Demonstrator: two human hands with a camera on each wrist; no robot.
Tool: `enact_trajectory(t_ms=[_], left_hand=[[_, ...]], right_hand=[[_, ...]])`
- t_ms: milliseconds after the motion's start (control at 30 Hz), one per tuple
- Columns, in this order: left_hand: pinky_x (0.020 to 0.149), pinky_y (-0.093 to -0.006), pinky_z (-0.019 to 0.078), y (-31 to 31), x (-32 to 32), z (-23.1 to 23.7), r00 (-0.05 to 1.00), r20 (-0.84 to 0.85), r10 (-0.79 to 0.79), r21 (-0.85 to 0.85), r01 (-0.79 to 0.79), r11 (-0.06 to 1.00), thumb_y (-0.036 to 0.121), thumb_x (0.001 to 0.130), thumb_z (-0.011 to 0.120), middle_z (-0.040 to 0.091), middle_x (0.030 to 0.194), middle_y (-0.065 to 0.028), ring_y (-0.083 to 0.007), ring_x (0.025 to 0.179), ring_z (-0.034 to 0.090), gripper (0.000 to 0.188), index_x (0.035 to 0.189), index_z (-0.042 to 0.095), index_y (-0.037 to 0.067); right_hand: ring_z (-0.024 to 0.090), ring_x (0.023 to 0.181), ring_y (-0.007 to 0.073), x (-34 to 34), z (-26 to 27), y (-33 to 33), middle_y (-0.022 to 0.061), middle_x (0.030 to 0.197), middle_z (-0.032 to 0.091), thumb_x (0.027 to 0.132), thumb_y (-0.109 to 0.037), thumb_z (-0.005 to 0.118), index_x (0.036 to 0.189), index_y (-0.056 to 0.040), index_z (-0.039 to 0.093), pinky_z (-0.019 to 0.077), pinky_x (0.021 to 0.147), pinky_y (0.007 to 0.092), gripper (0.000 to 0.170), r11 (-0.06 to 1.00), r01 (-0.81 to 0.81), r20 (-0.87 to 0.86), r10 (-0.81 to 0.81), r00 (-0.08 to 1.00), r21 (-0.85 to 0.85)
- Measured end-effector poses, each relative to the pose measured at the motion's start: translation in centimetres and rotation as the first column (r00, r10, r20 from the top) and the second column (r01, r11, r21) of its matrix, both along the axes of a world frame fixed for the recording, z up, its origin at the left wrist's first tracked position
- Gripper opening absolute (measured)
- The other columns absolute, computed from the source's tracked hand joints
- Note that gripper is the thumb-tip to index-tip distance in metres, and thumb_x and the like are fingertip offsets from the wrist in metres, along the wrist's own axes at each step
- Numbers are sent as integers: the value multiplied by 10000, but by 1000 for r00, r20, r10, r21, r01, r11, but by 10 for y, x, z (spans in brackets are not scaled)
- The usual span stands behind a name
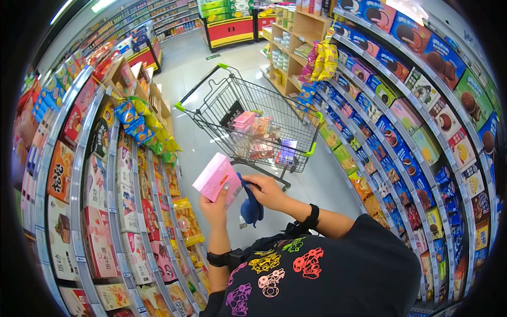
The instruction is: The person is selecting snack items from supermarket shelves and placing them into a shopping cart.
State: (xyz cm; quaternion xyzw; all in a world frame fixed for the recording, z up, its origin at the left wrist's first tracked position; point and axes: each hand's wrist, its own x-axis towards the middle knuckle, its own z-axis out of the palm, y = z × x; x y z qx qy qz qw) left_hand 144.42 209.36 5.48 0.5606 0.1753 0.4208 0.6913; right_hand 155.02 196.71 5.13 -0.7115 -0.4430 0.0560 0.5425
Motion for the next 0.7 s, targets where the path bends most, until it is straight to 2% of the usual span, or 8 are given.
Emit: enact_trajectory(t_ms=[200,233,300,333,400,433,533,700], left_hand=[[828,-307,463,24,-36,-7,993,-119,-16,140,33,990,68,744,700,607,1027,-101,-176,928,588,386,1084,545,-29],[840,-315,460,25,-43,-8,993,-111,49,165,-30,986,71,745,701,604,1036,-110,-186,939,586,400,1094,536,-33],[863,-330,454,20,-49,-3,982,-80,173,215,-152,965,76,748,702,597,1054,-128,-206,963,583,426,1114,519,-42],[871,-335,451,19,-51,-4,981,-84,177,179,-160,971,77,751,699,593,1061,-136,-214,972,580,433,1122,512,-44],[886,-345,444,19,-53,-7,978,-93,185,102,-175,979,80,759,693,587,1075,-153,-230,990,575,446,1138,498,-49],[879,-342,446,21,-52,-9,976,-122,180,121,-165,979,83,767,686,587,1078,-149,-229,988,575,431,1135,504,-48],[860,-333,454,24,-47,-21,964,-214,158,167,-124,978,92,792,663,590,1086,-137,-225,984,574,388,1126,522,-46],[759,-305,465,38,-3,-43,967,-183,177,390,-93,916,86,794,654,613,980,-100,-198,863,588,274,1027,566,-28]], right_hand=[[603,871,307,-23,-3,41,168,978,624,809,-25,473,1047,21,576,466,789,353,264,999,-51,-129,49,990,-18],[606,855,278,-29,-14,49,152,975,626,817,-27,462,1053,19,575,471,779,337,266,997,-72,-334,75,939,19],[612,824,218,-39,-39,65,120,971,629,833,-31,441,1066,16,575,481,759,305,273,991,-88,-681,134,720,102],[607,815,193,-44,-45,66,106,968,625,836,-30,438,1071,9,575,484,746,290,274,982,-83,-826,186,532,168],[599,798,143,-53,-36,66,79,962,617,842,-27,434,1080,-4,575,491,721,262,278,958,-28,-954,287,82,286],[599,786,129,-60,-24,64,77,954,620,836,-12,434,1076,-4,575,498,703,251,279,946,38,-947,321,31,322],[594,803,126,-55,-36,69,69,960,621,835,-3,428,1078,14,571,497,710,255,282,930,54,-922,353,158,365],[596,853,150,-32,-60,71,86,969,617,823,19,458,1071,22,570,486,774,256,273,957,-76,-956,285,68,280]])
